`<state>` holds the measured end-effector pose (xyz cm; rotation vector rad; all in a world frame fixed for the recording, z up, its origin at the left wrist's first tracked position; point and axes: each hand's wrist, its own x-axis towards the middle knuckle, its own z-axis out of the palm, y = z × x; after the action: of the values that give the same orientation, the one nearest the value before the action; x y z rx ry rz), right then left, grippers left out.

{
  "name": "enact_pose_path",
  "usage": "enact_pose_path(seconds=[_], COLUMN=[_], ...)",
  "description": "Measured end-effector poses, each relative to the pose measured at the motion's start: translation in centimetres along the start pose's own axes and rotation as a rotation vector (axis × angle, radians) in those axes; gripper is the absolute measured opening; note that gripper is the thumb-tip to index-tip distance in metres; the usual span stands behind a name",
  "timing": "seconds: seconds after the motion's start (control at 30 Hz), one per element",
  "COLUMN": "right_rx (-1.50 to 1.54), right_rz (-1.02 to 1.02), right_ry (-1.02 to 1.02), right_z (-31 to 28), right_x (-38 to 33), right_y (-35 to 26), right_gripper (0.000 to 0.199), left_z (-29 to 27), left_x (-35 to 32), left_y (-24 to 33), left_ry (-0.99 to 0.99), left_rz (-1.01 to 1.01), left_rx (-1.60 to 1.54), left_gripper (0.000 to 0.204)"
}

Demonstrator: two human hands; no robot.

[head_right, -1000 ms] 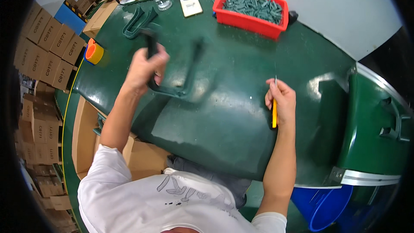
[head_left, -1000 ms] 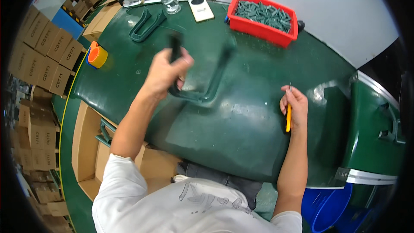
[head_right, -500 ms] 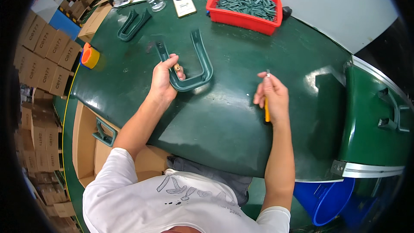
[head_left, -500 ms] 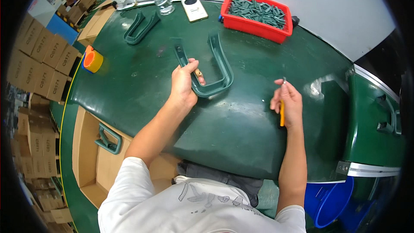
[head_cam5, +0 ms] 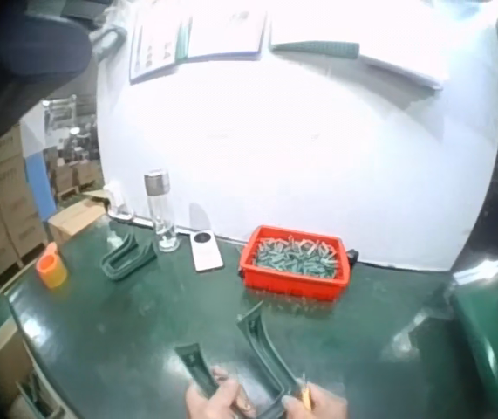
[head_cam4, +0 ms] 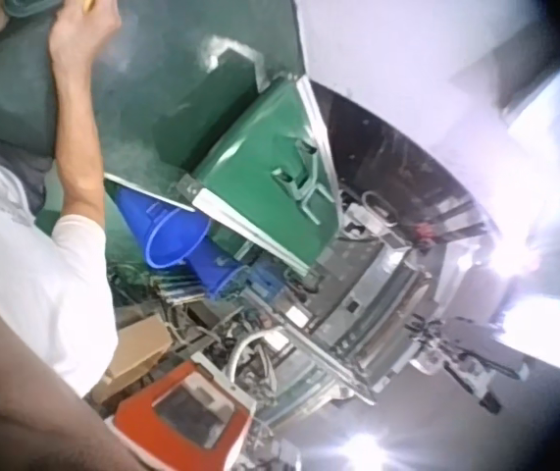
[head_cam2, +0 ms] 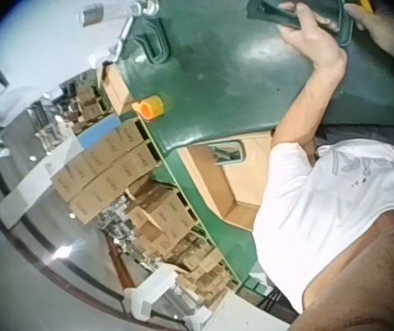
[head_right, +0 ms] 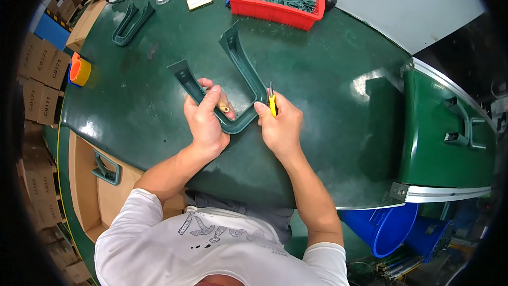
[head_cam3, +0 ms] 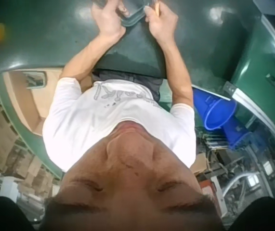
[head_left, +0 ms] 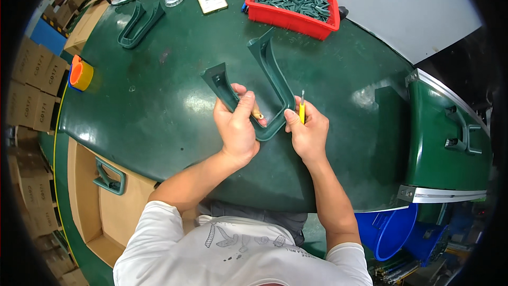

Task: Using a deburring tool to remove excess plastic from green U-shaped components.

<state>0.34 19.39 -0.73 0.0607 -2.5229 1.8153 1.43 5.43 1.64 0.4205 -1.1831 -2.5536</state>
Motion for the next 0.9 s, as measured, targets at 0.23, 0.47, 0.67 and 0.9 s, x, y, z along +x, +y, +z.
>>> enact_pose_path(seconds=[0.23, 0.47, 0.67, 0.9], right_rx=[0.308, 0.391, 0.399, 0.461], right_rz=[0.121, 0.212, 0.255, 0.296], right_ry=[0.032, 0.052, 0.068, -0.027], right_z=[2.4, 2.9, 2.6, 1.0], right_x=[0.2, 0.3, 0.9, 1.3], right_y=[-0.8, -0.7, -0.5, -1.0], right_gripper=[0.027, 0.026, 0.016, 0.015], left_z=[0.0, -0.7, -1.0, -2.6], left_x=[-1.3, -1.3, -2.0, -1.3], left_y=[-0.6, -2.0, -2.6, -2.1], left_ry=[-0.009, -0.123, -0.198, -0.331], left_rz=[0.233, 0.472, 0.573, 0.704], left_rx=[0.049, 0.203, 0.345, 0.482], left_gripper=[0.011, 0.012, 0.012, 0.01])
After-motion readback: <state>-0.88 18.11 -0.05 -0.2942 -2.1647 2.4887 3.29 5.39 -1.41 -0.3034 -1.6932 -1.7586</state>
